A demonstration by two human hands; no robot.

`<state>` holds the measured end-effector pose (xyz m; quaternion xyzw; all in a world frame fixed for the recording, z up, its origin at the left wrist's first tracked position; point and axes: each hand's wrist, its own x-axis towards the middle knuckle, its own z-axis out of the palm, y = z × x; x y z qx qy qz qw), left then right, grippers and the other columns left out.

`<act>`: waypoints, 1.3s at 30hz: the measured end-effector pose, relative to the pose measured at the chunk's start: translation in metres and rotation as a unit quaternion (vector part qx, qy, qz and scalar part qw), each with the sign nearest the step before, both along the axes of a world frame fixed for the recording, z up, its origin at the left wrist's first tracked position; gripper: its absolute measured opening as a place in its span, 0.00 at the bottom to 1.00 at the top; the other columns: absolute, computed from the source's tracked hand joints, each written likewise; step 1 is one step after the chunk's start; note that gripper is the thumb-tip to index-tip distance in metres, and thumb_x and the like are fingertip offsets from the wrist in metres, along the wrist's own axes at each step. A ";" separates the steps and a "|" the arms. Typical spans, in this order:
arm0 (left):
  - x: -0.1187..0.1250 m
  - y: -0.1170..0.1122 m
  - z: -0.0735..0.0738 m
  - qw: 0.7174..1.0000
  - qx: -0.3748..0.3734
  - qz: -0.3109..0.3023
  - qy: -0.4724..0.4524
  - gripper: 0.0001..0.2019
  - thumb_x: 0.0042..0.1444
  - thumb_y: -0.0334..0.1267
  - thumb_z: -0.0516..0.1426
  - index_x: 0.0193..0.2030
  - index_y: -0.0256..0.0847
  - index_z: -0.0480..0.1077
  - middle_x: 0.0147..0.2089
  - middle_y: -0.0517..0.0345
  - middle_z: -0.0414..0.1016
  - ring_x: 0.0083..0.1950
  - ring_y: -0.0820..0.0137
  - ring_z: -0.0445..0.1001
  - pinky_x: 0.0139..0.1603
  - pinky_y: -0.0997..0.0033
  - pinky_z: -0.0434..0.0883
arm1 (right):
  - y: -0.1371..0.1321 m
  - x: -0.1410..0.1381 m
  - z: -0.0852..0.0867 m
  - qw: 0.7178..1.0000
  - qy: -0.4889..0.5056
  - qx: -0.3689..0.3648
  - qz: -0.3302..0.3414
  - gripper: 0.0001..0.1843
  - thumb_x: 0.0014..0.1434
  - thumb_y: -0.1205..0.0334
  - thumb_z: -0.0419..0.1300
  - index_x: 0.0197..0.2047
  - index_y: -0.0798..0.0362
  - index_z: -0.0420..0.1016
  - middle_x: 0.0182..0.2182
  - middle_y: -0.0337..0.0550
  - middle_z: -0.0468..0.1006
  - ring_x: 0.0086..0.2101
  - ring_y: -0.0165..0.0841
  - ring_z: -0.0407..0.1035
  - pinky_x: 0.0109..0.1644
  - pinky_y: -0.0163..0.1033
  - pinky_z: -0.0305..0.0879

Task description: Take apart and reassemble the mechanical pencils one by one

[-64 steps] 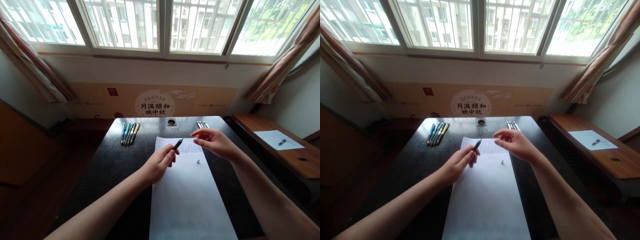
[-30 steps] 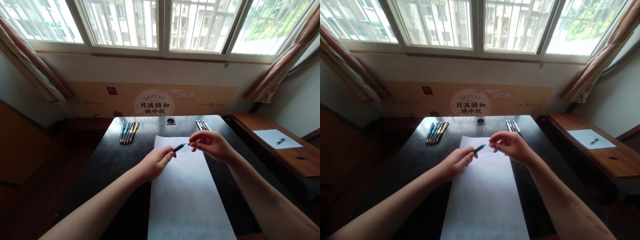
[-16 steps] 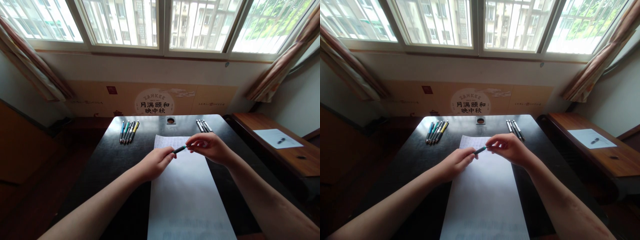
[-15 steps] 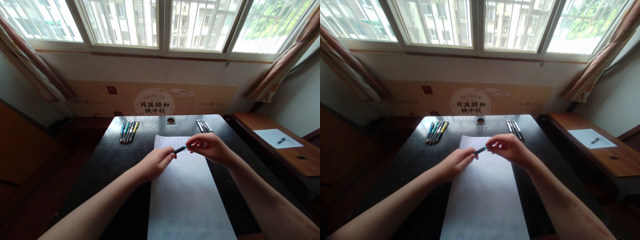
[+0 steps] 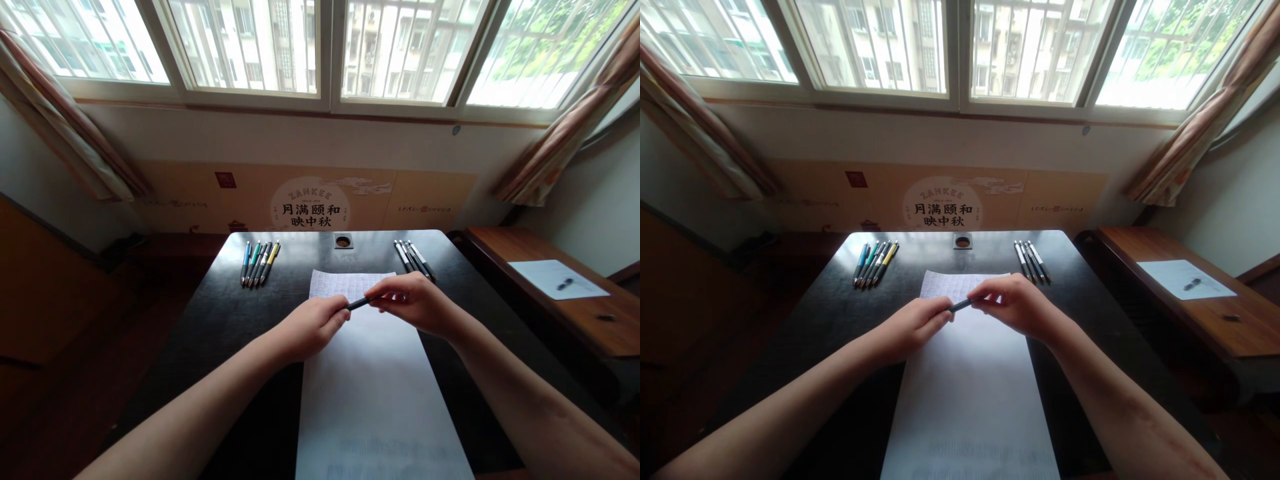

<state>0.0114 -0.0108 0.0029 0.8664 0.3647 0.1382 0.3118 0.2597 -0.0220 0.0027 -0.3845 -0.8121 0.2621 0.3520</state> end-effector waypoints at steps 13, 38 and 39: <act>0.000 0.000 -0.001 0.992 0.095 0.023 0.080 0.11 0.67 0.41 0.50 0.40 0.42 0.72 0.36 0.53 0.78 0.36 0.62 0.75 0.36 0.68 0.64 | 0.000 -0.007 -0.001 0.993 -0.113 -0.032 -0.017 0.14 0.69 0.54 0.57 0.36 0.53 0.76 0.28 0.41 0.81 0.26 0.31 0.73 0.32 0.34 0.65; -0.003 0.000 -0.003 0.989 0.142 0.045 0.024 0.06 0.62 0.35 0.54 0.42 0.41 0.71 0.43 0.52 0.79 0.40 0.62 0.76 0.39 0.67 0.68 | -0.004 -0.018 -0.003 0.986 -0.159 -0.033 -0.042 0.21 0.72 0.55 0.51 0.28 0.53 0.71 0.24 0.39 0.77 0.26 0.32 0.70 0.33 0.36 0.58; -0.003 0.000 -0.003 0.989 0.142 0.045 0.021 0.05 0.61 0.35 0.55 0.41 0.42 0.71 0.43 0.53 0.79 0.39 0.63 0.76 0.38 0.67 0.68 | -0.004 -0.018 -0.003 0.986 -0.158 -0.034 -0.042 0.21 0.72 0.55 0.51 0.28 0.53 0.71 0.24 0.39 0.77 0.27 0.32 0.70 0.33 0.36 0.58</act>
